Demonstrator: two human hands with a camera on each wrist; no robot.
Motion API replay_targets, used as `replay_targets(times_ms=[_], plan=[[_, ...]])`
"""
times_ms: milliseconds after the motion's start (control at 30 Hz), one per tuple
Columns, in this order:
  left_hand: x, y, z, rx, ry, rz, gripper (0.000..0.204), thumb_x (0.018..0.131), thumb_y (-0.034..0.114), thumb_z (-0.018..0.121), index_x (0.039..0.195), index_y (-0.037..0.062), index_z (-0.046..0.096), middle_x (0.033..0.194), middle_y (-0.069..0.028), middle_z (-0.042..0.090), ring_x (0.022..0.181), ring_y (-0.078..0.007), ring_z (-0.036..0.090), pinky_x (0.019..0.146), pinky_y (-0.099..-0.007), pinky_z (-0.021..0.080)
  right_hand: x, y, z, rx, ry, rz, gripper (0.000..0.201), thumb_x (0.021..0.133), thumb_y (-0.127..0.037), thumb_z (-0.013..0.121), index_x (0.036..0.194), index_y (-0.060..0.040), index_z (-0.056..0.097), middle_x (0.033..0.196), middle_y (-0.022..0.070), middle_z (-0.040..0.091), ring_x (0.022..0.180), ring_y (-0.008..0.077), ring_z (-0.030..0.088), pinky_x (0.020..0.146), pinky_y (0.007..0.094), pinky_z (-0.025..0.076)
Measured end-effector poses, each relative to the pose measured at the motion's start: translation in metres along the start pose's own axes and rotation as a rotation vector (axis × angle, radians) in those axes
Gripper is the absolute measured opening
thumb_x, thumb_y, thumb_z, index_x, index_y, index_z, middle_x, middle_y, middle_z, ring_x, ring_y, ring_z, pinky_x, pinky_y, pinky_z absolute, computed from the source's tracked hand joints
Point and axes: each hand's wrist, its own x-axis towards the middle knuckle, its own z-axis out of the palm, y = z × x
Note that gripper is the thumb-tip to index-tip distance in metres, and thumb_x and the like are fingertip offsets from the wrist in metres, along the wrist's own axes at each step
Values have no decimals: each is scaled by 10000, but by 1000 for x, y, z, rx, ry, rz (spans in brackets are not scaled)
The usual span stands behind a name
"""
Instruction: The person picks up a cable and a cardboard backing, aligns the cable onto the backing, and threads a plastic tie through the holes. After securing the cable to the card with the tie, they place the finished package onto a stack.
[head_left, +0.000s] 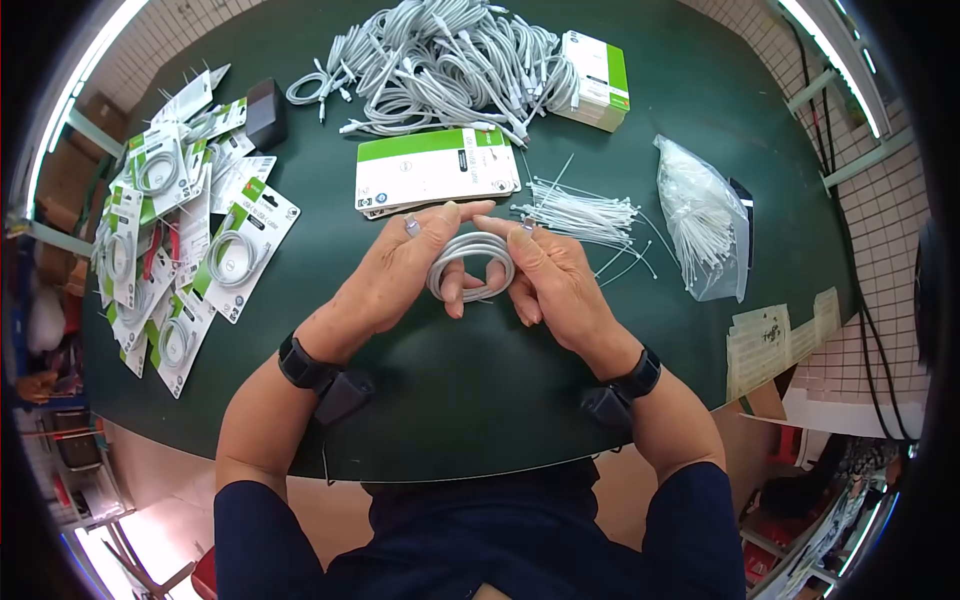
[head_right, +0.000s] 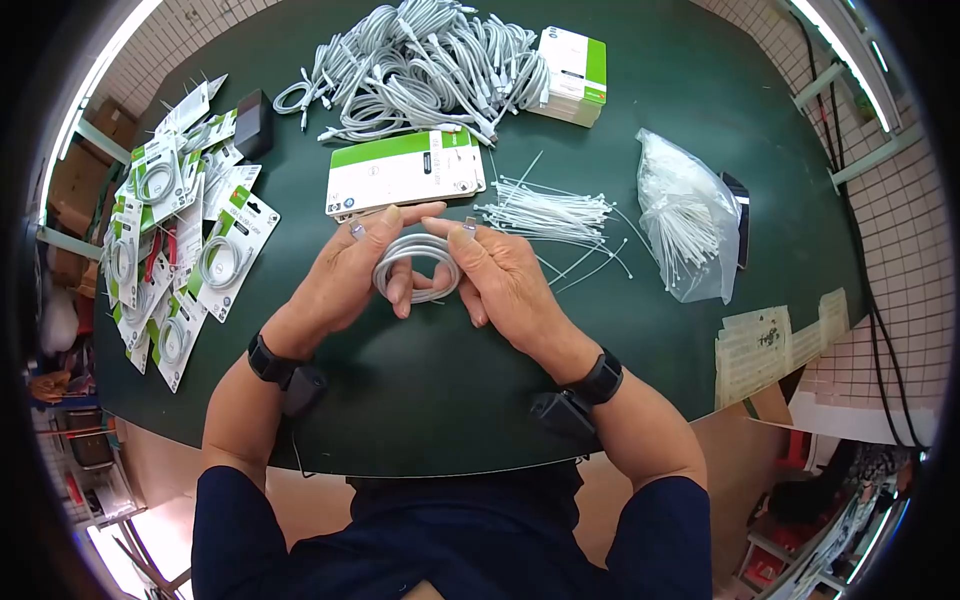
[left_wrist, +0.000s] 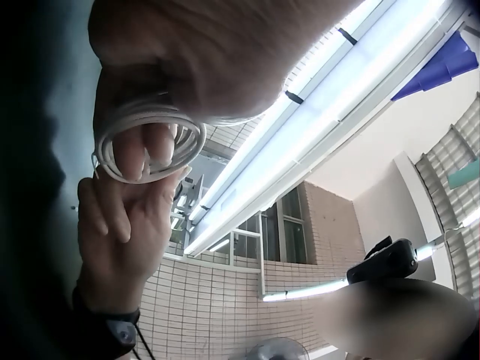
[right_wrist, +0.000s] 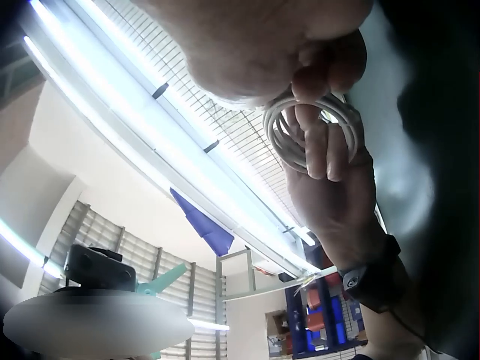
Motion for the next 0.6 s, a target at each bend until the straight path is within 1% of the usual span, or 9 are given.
replay_targets(times_ms=[67, 100, 200, 233, 333, 367, 467, 500, 600], plan=[[-1, -5, 3, -88, 10, -44, 663, 1131, 525, 406, 1476, -24, 543, 663, 18, 511, 532, -105, 497, 727, -313, 553, 2, 4, -1, -13, -22, -20, 446, 1168, -323, 410, 1382, -7, 640, 808, 5, 603, 515, 38, 448, 466, 206, 369], [-1, -4, 4, -86, 11, -41, 663, 1131, 525, 406, 1476, -24, 543, 663, 18, 511, 532, -105, 497, 727, -313, 553, 2, 3, 0, -15, -24, -23, 446, 1168, -323, 410, 1382, -7, 640, 808, 5, 603, 515, 38, 448, 466, 206, 369], [-2, -4, 7, -295, 54, -74, 566, 1094, 431, 572, 1442, -15, 556, 770, 27, 547, 605, -90, 513, 745, -302, 541, 0, 1, 2, -193, 10, -51, 432, 1168, -339, 410, 1277, -3, 659, 776, -6, 561, 536, 43, 452, 484, 220, 377], [-3, -4, 7, -292, 54, -77, 566, 1094, 431, 572, 1442, -15, 556, 770, 27, 547, 605, -90, 513, 745, -302, 541, 0, 2, 3, -188, 12, -51, 432, 1168, -339, 410, 1277, -3, 659, 776, -6, 561, 536, 43, 452, 484, 220, 377], [-1, -7, 5, -255, 66, -73, 503, 1001, 239, 714, 1410, -17, 573, 873, 15, 607, 674, -88, 554, 750, -297, 532, -2, 5, 2, -396, 12, -189, 422, 1165, -362, 416, 1156, -8, 646, 762, -7, 559, 564, 59, 470, 510, 238, 401], [-1, -7, 5, -253, 66, -76, 503, 1001, 239, 714, 1410, -17, 573, 873, 15, 607, 674, -88, 554, 750, -297, 532, -1, 5, 1, -392, 14, -188, 422, 1165, -362, 416, 1156, -8, 646, 762, -7, 559, 564, 59, 470, 510, 238, 401], [0, -1, 8, -68, 71, 0, 476, 896, 96, 726, 1346, -10, 613, 899, -20, 670, 715, -90, 582, 764, -293, 530, 2, 7, -1, -475, -51, -211, 383, 1149, -337, 468, 1075, 0, 636, 761, 15, 559, 579, 89, 482, 535, 275, 422], [1, 0, 7, -66, 72, -7, 476, 896, 96, 726, 1346, -10, 613, 899, -20, 670, 715, -90, 582, 764, -293, 530, 3, 4, -2, -469, -49, -209, 383, 1149, -337, 468, 1075, 0, 636, 761, 15, 559, 579, 89, 482, 535, 275, 422], [3, 5, 4, 642, -25, -57, 420, 848, 63, 689, 1260, -5, 643, 912, -52, 714, 786, -100, 623, 773, -284, 536, 1, -16, -3, -561, -275, -58, 320, 1122, -271, 507, 998, 6, 611, 794, 82, 581, 636, 204, 548, 620, 348, 473]])
